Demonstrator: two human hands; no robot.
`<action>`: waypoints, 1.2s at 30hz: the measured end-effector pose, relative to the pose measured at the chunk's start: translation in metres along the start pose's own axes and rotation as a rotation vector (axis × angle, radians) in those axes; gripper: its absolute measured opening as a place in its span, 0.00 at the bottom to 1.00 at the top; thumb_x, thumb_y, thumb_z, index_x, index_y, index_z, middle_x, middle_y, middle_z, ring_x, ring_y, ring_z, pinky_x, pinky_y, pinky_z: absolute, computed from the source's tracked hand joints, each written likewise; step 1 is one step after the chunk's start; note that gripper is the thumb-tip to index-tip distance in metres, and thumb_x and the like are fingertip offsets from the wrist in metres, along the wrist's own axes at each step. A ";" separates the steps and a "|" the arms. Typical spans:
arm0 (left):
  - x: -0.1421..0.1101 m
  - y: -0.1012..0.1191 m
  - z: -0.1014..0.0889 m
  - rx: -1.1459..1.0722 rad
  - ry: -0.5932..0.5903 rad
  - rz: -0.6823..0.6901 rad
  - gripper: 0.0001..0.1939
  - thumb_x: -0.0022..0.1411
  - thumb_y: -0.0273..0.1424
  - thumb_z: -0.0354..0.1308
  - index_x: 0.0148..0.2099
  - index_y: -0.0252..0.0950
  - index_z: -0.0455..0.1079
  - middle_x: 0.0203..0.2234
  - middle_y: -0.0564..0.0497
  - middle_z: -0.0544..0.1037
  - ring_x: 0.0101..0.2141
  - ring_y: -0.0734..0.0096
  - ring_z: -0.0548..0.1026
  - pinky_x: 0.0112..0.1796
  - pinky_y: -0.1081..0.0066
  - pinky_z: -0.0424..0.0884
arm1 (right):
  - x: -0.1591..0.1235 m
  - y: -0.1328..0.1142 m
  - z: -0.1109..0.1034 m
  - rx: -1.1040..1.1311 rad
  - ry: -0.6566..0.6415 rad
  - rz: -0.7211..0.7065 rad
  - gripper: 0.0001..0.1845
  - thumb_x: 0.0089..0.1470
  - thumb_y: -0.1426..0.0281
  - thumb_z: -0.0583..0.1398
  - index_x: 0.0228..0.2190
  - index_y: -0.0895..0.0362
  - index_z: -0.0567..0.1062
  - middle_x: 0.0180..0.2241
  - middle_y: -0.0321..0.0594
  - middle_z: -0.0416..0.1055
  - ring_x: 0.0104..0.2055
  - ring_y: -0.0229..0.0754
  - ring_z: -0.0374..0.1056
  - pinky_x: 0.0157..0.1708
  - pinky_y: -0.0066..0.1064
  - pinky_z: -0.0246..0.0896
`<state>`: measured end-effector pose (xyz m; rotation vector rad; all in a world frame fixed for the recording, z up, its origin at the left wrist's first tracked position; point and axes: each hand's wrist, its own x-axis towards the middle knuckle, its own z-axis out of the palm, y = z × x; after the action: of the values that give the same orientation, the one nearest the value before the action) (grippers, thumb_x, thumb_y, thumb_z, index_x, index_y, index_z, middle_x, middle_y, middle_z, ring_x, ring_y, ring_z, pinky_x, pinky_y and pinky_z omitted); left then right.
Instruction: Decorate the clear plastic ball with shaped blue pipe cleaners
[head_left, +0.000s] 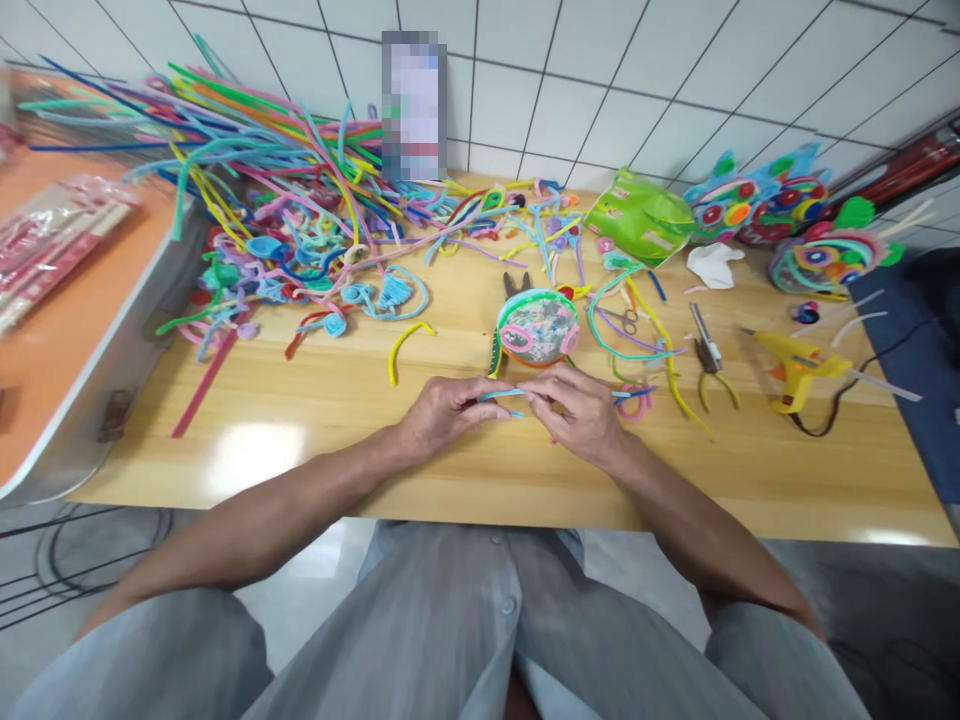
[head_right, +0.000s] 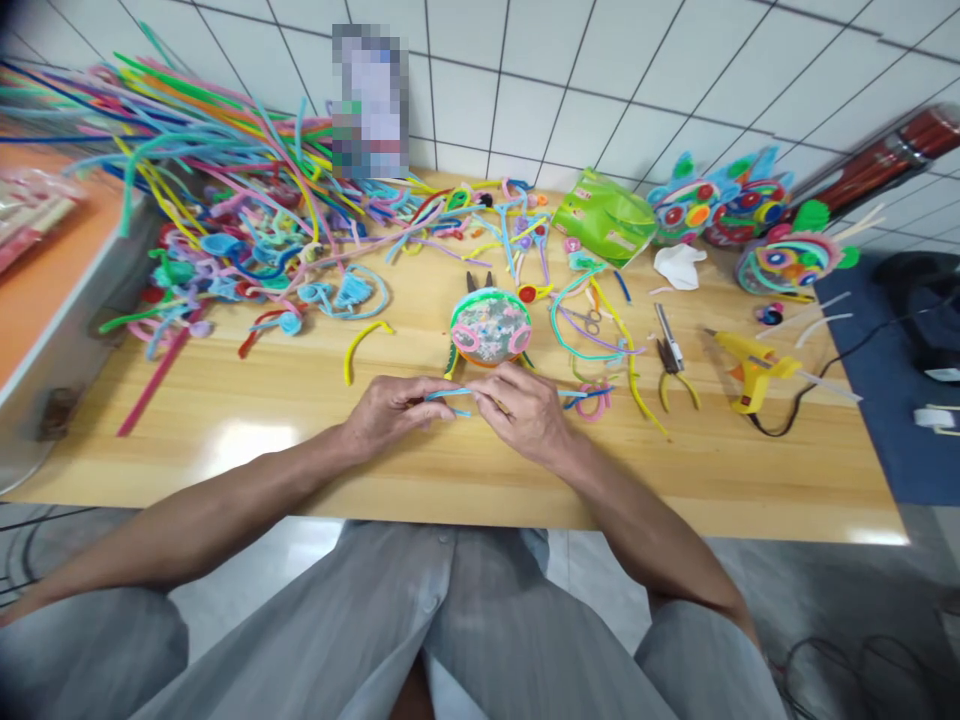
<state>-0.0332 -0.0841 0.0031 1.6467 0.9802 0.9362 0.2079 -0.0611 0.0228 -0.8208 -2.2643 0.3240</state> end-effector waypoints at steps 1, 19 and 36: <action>0.000 0.000 0.001 0.010 0.004 0.009 0.18 0.66 0.45 0.68 0.50 0.40 0.85 0.35 0.47 0.88 0.23 0.72 0.77 0.32 0.73 0.73 | 0.000 0.001 0.000 0.005 0.002 -0.004 0.10 0.65 0.75 0.62 0.42 0.53 0.83 0.35 0.40 0.81 0.35 0.40 0.77 0.35 0.31 0.72; 0.004 0.004 0.008 -0.449 0.119 -0.352 0.23 0.53 0.47 0.76 0.41 0.35 0.77 0.24 0.56 0.75 0.22 0.77 0.70 0.24 0.76 0.70 | -0.003 0.006 0.006 0.082 0.127 0.142 0.12 0.61 0.78 0.63 0.42 0.50 0.82 0.32 0.39 0.81 0.31 0.40 0.76 0.30 0.32 0.71; 0.010 0.008 0.005 -0.451 0.000 -0.344 0.23 0.55 0.50 0.73 0.32 0.34 0.75 0.23 0.54 0.77 0.21 0.80 0.66 0.23 0.76 0.62 | -0.008 -0.005 0.011 0.073 0.087 0.086 0.14 0.63 0.75 0.63 0.45 0.49 0.85 0.34 0.39 0.77 0.32 0.40 0.73 0.31 0.31 0.71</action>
<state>-0.0238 -0.0779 0.0106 1.0623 0.9334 0.8449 0.2024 -0.0698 0.0121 -0.8788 -2.1284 0.4005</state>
